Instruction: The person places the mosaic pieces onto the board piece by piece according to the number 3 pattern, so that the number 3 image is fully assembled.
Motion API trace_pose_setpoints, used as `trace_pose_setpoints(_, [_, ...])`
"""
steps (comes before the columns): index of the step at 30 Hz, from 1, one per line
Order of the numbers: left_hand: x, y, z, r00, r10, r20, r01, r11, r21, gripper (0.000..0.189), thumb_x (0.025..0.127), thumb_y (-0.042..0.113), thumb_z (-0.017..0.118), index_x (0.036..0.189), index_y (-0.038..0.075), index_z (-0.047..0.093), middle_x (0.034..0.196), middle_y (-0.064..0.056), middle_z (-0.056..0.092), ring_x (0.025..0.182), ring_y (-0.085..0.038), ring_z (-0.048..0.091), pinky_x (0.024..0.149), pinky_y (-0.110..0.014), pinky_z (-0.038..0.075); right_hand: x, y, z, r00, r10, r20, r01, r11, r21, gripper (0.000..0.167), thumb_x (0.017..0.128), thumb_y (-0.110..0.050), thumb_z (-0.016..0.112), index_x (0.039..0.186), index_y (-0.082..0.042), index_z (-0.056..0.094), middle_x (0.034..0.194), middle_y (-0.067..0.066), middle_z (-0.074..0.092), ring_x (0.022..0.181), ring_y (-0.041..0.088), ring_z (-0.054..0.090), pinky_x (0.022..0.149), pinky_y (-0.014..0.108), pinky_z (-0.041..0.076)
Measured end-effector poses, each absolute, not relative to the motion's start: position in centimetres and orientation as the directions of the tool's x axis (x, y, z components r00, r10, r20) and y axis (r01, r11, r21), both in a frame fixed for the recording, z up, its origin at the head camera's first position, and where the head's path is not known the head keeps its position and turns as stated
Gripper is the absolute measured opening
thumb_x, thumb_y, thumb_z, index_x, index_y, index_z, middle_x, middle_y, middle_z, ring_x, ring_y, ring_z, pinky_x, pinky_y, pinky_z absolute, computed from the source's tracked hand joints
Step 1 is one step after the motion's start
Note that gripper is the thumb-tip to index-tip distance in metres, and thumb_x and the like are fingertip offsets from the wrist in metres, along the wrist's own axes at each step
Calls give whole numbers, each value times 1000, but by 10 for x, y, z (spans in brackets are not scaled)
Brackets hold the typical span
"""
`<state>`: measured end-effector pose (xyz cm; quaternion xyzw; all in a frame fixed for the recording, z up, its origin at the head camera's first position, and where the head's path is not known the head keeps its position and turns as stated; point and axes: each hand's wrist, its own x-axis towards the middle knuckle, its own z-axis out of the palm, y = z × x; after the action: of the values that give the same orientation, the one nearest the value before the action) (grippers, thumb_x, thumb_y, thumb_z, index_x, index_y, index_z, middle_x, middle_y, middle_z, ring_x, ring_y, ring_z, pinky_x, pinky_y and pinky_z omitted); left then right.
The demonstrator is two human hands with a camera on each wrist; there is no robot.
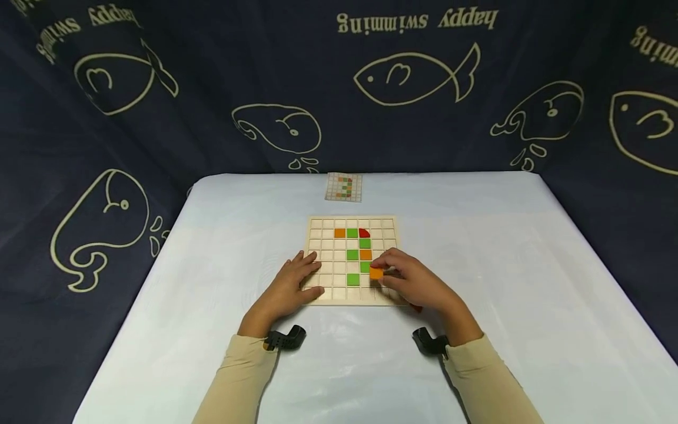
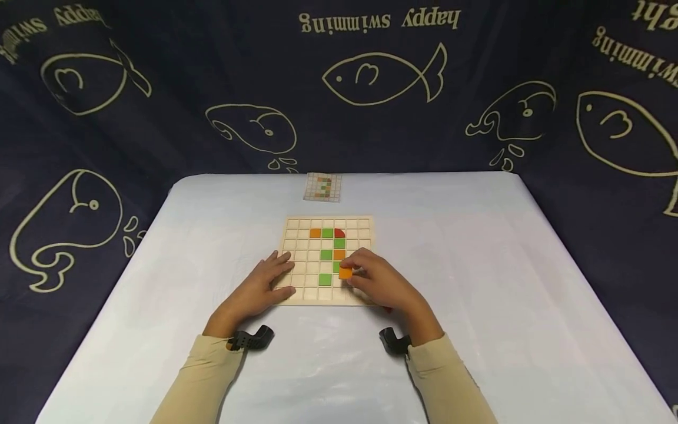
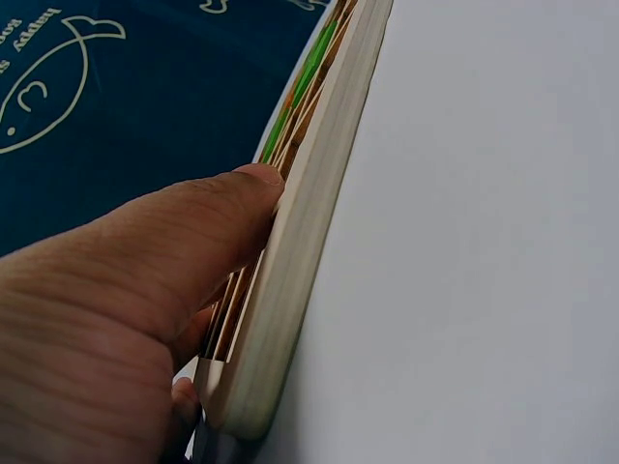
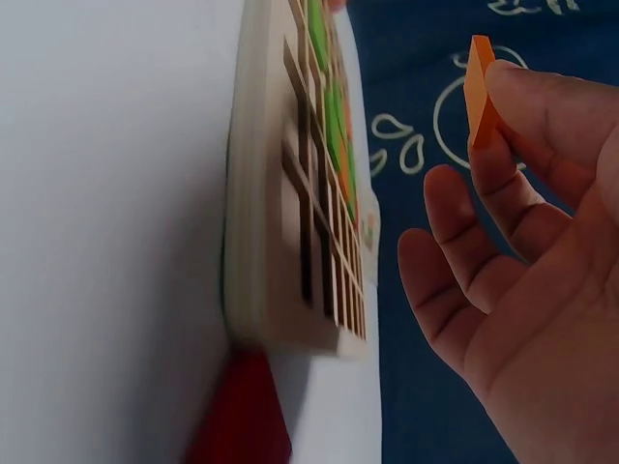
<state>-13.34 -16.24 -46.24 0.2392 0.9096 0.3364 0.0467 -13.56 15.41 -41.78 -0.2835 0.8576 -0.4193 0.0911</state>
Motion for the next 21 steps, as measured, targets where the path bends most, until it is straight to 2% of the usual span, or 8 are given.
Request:
trace_pose_setpoints(12, [-134,-166,-460,-879,472,69,405,661,631,61,93,28,71,143,-1,51,158,-14,34,149,-37,17,119,-55,12,-145,117,-425,-803,-588,96,-427,456,-781,26,94,-6,64,120,-11,68,119,-2,59,108,18,55,97,42,46])
trace_pose_setpoints(18, [-133,-167,-460,-882,467,60,397,667,630,61,93,29,71,142,0,52,157,-13,35,149,-37,18,119,-55,12,-147,101,-428,-777,-618,119,-471,446,-761,26,94,-5,65,119,-10,68,114,-2,60,101,18,56,91,38,48])
trace_pose_setpoints(21, [-133,-167,-461,-881,470,55,396,669,629,61,94,31,70,143,0,52,158,-12,34,149,-36,18,119,-54,12,-148,93,-430,-774,-623,119,-482,456,-748,26,93,-6,65,119,-9,68,113,-3,60,101,15,56,92,37,48])
